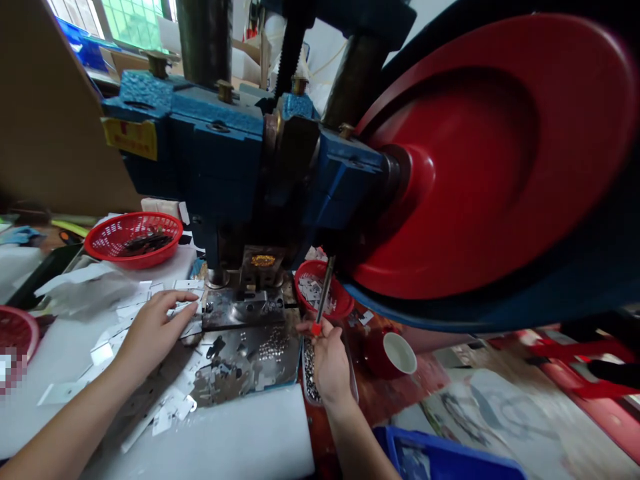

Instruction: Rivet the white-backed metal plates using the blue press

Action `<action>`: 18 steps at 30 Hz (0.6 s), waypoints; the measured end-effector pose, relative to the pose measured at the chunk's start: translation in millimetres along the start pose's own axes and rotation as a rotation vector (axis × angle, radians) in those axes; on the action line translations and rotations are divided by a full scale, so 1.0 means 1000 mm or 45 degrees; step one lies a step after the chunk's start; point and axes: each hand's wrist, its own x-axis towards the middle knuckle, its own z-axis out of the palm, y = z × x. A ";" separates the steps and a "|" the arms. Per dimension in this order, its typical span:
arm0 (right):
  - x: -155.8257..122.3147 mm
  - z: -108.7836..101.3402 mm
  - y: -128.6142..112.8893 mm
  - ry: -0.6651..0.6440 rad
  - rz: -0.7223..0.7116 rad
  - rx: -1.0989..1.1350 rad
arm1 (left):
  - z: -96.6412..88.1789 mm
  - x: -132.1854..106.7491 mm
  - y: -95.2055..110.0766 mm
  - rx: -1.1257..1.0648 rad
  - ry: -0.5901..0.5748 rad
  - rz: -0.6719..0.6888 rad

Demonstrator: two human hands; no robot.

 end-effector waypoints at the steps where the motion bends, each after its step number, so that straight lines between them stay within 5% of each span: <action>1: -0.001 0.000 -0.004 0.001 0.027 0.055 | 0.001 -0.003 0.002 0.018 -0.011 0.033; 10: -0.002 0.017 -0.026 0.032 0.248 0.318 | 0.037 0.001 0.052 0.458 -0.140 0.732; 18: -0.004 0.009 -0.016 0.020 0.255 0.347 | 0.041 0.005 0.041 0.561 -0.111 0.831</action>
